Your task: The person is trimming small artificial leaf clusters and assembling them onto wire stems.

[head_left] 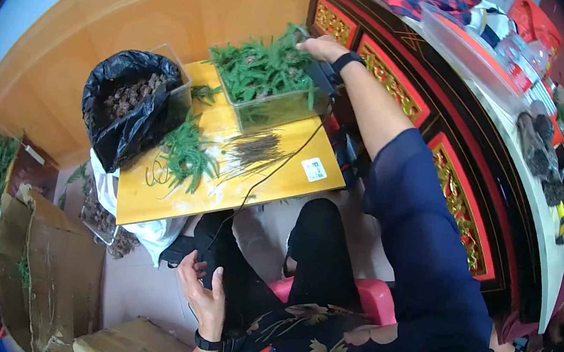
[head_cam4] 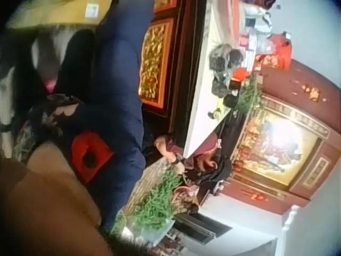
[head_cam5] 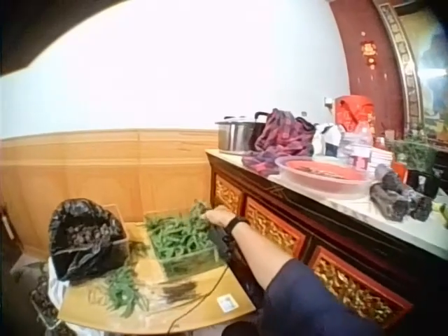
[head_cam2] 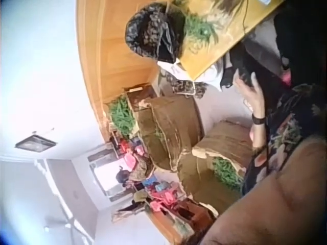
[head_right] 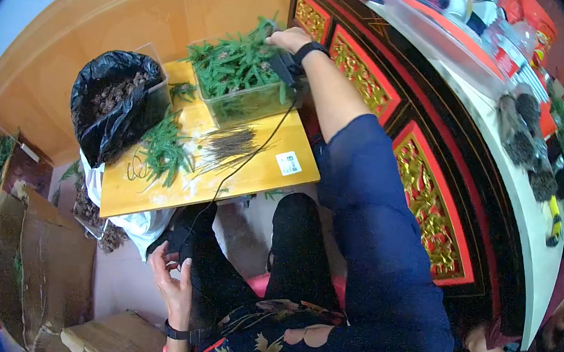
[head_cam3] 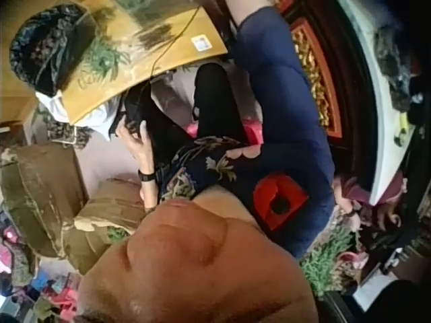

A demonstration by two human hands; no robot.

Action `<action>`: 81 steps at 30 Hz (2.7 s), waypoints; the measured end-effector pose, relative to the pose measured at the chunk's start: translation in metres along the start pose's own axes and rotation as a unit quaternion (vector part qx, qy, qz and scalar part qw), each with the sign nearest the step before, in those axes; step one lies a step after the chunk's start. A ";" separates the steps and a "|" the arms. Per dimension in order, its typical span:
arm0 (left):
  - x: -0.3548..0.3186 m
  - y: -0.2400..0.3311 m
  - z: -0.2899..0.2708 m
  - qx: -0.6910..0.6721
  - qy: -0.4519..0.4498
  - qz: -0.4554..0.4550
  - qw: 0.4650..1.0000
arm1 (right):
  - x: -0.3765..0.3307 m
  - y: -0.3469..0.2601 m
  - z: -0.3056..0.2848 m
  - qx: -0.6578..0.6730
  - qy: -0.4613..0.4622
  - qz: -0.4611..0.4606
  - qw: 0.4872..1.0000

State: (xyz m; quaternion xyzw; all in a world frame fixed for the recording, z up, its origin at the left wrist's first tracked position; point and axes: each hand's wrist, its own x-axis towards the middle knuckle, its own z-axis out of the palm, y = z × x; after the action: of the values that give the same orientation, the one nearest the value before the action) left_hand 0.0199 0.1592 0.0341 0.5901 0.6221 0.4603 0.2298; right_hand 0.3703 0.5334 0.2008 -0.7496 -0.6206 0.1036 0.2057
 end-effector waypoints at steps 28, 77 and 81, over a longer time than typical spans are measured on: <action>0.026 -0.039 0.032 -0.011 -0.034 -0.069 0.997 | -0.020 -0.021 0.055 0.262 0.235 -0.156 0.923; 0.305 -0.015 0.058 0.388 0.071 0.290 0.872 | -0.241 0.085 0.182 0.121 0.106 -0.102 0.982; 0.370 -0.078 0.004 0.473 0.075 0.261 0.838 | -0.243 0.078 0.179 0.101 0.090 -0.125 0.983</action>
State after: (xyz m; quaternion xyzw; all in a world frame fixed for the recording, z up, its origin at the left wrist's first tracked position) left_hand -0.0906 0.5194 0.0618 0.7309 0.6027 0.1956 -0.2535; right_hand 0.3157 0.3181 -0.0172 -0.6477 -0.6746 0.0716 0.3469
